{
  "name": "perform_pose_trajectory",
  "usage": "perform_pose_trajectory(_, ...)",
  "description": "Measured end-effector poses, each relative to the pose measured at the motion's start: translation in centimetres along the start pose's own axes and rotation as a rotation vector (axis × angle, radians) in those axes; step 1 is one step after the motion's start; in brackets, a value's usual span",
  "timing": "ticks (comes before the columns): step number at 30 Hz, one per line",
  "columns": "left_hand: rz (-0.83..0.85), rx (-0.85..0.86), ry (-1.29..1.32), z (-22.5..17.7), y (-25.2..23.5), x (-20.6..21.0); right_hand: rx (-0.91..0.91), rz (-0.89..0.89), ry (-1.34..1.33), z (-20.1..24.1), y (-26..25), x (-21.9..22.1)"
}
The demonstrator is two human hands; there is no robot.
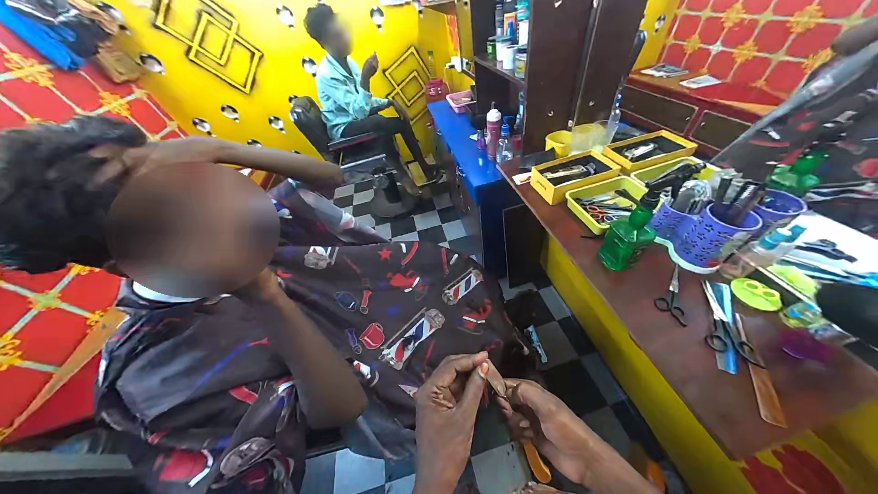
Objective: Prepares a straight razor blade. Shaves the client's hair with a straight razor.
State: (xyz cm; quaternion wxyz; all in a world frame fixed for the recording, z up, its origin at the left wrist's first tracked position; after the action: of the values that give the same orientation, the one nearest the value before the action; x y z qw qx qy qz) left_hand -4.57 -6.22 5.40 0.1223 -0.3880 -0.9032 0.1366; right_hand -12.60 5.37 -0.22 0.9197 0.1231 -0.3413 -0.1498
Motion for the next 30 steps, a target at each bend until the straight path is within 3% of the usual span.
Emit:
perform_pose_trajectory(6, -0.015, -0.022, -0.019, 0.6, 0.0, 0.1, 0.021, 0.021, -0.018, -0.7, -0.2, -0.4)
perform_pose_trajectory(9, 0.009, -0.055, 0.030, 1.3, -0.2, -0.2, -0.115, -0.004, 0.114, 0.1, -0.1, -0.4)
perform_pose_trajectory(13, 0.076, -0.186, 0.009, 3.2, 0.5, -0.4, -0.277, -0.207, 0.372, 2.0, 0.2, -0.7)
perform_pose_trajectory(19, -0.009, -0.344, 0.056, 3.9, 1.5, 0.8, -0.262, -0.248, 0.474, 2.0, -0.3, -1.2)
perform_pose_trajectory(30, -0.113, -0.288, 0.097, 3.3, -0.5, -1.3, -0.185, -0.214, 0.503, 1.4, -0.3, -1.5)
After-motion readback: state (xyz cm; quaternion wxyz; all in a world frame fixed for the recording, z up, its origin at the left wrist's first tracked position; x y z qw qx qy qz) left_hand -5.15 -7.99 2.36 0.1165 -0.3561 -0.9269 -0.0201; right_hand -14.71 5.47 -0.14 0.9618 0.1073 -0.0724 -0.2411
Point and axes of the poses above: each hand's wrist, its own y-axis away from the middle knuckle, its own x-axis out of the palm, z = x × y, the point moved 5 cm from there along -y, towards the middle knuckle, and after that the axes turned 5 degrees about x, right-handed, at the moved point
